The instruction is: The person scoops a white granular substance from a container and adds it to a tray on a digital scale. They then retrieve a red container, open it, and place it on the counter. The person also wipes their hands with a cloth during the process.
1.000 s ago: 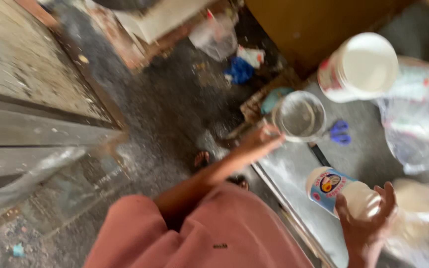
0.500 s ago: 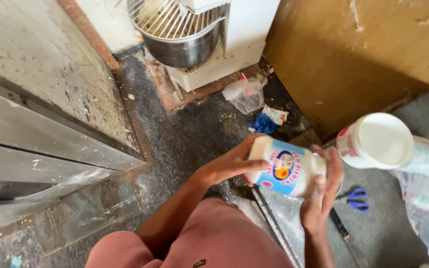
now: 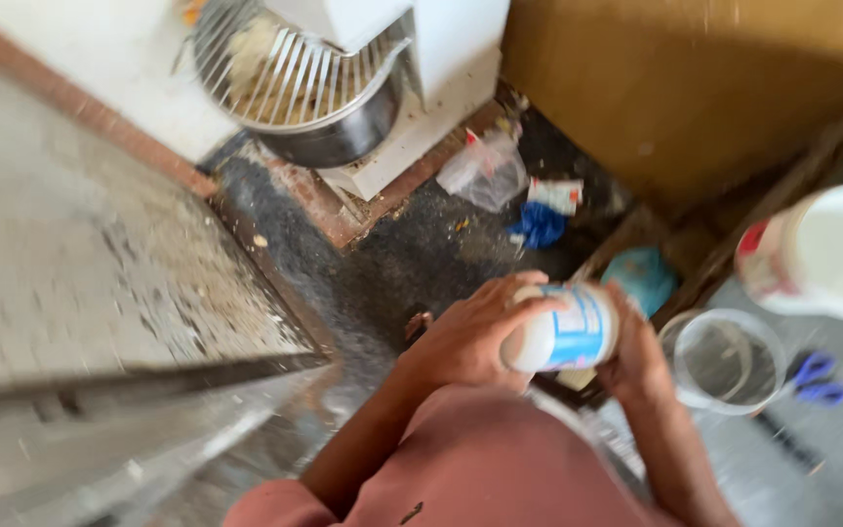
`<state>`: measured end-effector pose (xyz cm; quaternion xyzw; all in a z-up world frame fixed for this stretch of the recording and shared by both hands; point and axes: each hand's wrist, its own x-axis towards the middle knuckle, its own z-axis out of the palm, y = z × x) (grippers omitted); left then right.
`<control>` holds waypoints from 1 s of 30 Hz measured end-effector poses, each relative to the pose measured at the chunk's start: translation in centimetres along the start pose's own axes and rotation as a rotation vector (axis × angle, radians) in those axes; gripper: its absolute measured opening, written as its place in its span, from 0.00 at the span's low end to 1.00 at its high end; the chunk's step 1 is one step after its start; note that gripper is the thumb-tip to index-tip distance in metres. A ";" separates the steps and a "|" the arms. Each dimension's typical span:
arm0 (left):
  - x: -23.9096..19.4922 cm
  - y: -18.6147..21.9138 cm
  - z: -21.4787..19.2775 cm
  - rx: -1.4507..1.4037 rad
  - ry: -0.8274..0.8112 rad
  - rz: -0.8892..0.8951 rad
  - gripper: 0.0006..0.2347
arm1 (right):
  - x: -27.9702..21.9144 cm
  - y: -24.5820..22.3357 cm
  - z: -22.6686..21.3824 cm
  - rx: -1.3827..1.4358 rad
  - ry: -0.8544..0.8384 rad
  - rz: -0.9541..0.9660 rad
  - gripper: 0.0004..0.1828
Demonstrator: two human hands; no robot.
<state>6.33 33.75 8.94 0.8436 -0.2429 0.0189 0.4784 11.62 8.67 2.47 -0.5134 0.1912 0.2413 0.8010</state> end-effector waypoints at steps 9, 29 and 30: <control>0.7 -13.3 -6.3 -0.705 0.085 -0.596 0.38 | 0.5 0.1 7.4 -0.563 0.314 -0.448 0.43; 11.9 -25.1 -13.1 -0.060 0.343 -0.563 0.45 | 16.2 -4.9 10.8 -0.749 0.257 -0.354 0.39; 12.5 -25.7 -13.4 -0.037 0.365 -0.561 0.45 | 17.0 -5.6 10.9 -0.833 0.257 -0.375 0.39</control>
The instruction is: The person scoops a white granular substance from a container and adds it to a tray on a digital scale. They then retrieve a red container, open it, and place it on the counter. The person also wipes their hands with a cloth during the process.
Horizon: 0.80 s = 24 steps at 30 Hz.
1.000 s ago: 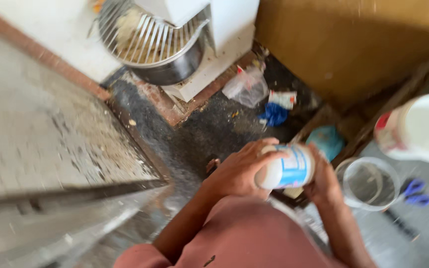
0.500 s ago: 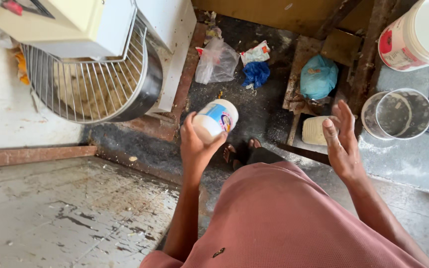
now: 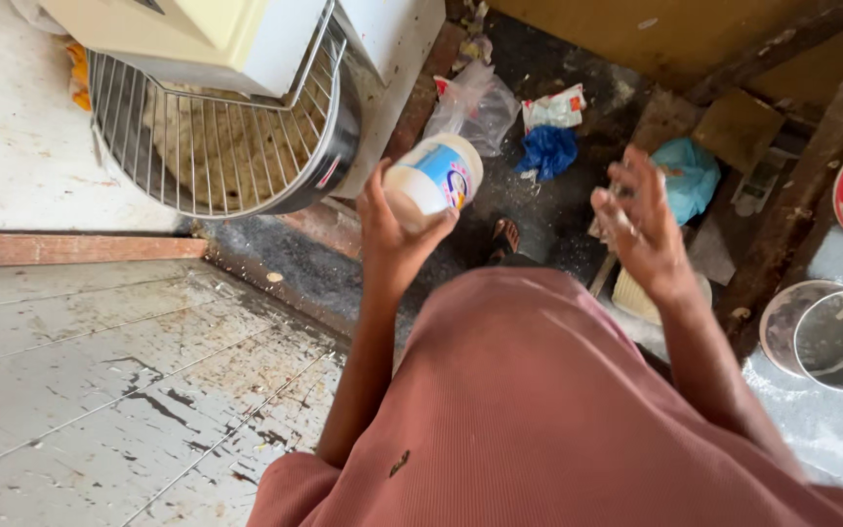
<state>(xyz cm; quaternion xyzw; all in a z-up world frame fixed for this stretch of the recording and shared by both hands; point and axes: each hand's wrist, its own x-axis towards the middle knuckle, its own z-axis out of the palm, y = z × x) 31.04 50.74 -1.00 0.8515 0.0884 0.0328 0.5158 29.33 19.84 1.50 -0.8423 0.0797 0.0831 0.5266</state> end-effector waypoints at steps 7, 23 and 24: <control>7.2 -0.2 0.2 0.033 -0.013 -0.016 0.43 | 5.2 -1.5 -3.2 -0.231 0.139 -0.215 0.42; 27.3 -11.0 8.7 0.081 -0.504 -0.035 0.48 | -5.9 -3.1 6.1 0.019 0.682 0.431 0.43; 27.0 -11.8 8.9 0.091 -0.528 -0.033 0.46 | -7.0 -3.2 7.0 0.060 0.720 0.424 0.44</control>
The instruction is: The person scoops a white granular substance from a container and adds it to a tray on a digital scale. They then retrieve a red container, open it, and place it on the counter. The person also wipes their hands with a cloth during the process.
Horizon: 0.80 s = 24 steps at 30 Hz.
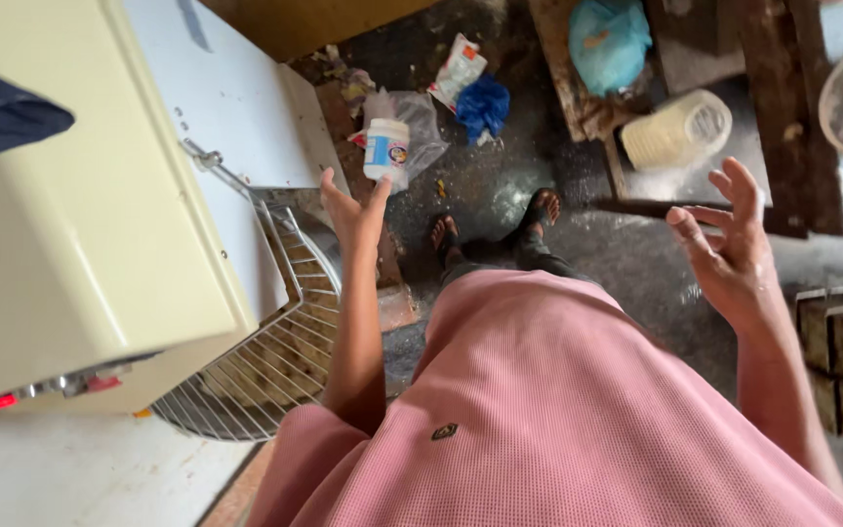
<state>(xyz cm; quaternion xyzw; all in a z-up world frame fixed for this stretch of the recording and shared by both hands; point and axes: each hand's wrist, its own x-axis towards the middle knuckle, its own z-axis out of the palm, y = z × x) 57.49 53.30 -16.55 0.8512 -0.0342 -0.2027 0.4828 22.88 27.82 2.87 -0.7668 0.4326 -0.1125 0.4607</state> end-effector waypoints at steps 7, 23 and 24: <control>-1.9 1.3 8.2 0.058 -0.208 0.113 0.40 | -5.4 2.5 -1.9 0.006 0.190 0.183 0.43; -23.1 13.0 29.2 -0.117 -0.512 0.168 0.36 | -12.9 19.1 -22.8 0.107 0.429 0.240 0.47; -24.6 14.0 30.8 -0.131 -0.530 0.171 0.35 | -13.7 20.2 -24.2 0.123 0.463 0.247 0.46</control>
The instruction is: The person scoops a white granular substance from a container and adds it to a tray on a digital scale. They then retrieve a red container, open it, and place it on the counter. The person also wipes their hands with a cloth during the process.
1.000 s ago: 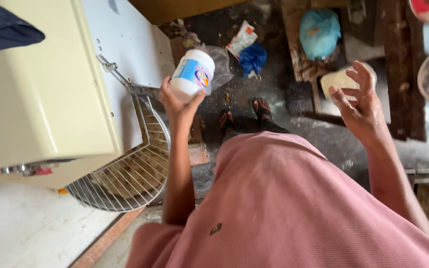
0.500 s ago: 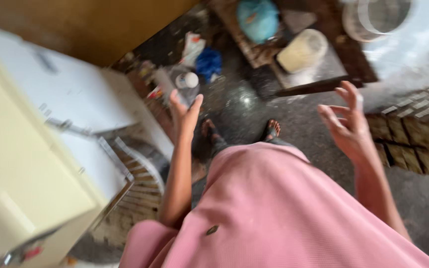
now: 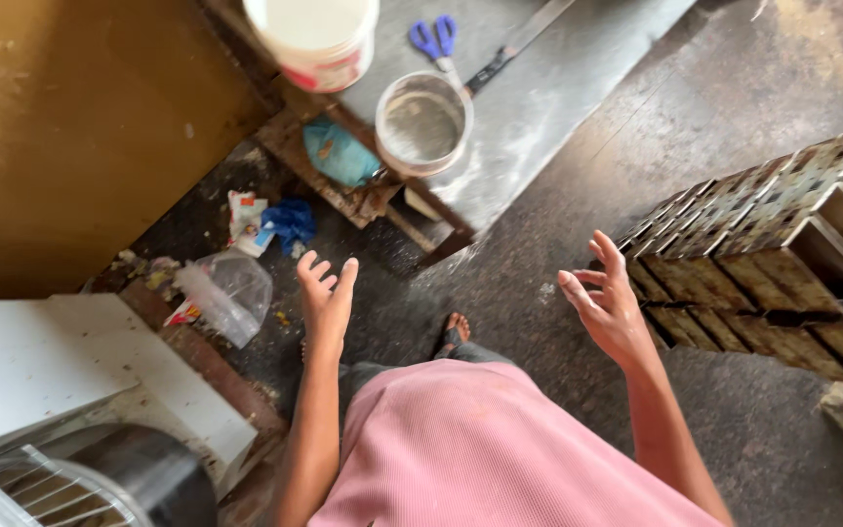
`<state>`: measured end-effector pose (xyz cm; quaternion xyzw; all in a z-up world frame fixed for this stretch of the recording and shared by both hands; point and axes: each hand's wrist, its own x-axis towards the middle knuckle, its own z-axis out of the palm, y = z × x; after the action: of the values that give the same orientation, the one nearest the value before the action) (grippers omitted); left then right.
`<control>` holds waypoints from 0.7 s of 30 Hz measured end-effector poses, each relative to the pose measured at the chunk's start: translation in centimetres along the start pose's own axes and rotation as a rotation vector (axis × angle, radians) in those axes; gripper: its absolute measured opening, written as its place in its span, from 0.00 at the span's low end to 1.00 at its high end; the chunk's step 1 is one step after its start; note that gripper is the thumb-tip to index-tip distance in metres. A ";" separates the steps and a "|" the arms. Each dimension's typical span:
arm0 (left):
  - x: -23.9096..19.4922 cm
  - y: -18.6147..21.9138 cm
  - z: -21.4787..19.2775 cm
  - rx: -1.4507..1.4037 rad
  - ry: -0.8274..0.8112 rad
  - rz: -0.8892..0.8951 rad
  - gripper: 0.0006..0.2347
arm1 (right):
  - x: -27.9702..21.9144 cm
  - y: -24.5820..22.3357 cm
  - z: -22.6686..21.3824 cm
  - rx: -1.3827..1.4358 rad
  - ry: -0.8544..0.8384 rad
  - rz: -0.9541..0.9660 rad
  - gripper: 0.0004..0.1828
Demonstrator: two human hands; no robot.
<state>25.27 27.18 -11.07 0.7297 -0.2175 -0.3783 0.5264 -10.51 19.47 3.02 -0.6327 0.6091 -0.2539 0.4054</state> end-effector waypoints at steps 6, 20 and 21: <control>0.5 7.1 10.7 0.015 0.064 0.307 0.27 | 1.7 3.9 -8.6 0.056 0.139 -0.027 0.44; 4.4 17.5 31.2 0.127 -0.217 0.599 0.16 | 12.2 6.8 -15.6 -0.063 0.152 -0.100 0.15; 5.0 17.2 32.6 0.150 -0.212 0.618 0.16 | 13.8 6.6 -16.4 -0.090 0.150 -0.100 0.14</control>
<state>4.27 -2.17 -1.85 0.6225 -0.5093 -0.2576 0.5355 -25.86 3.08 4.12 -0.6589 0.6162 -0.2928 0.3168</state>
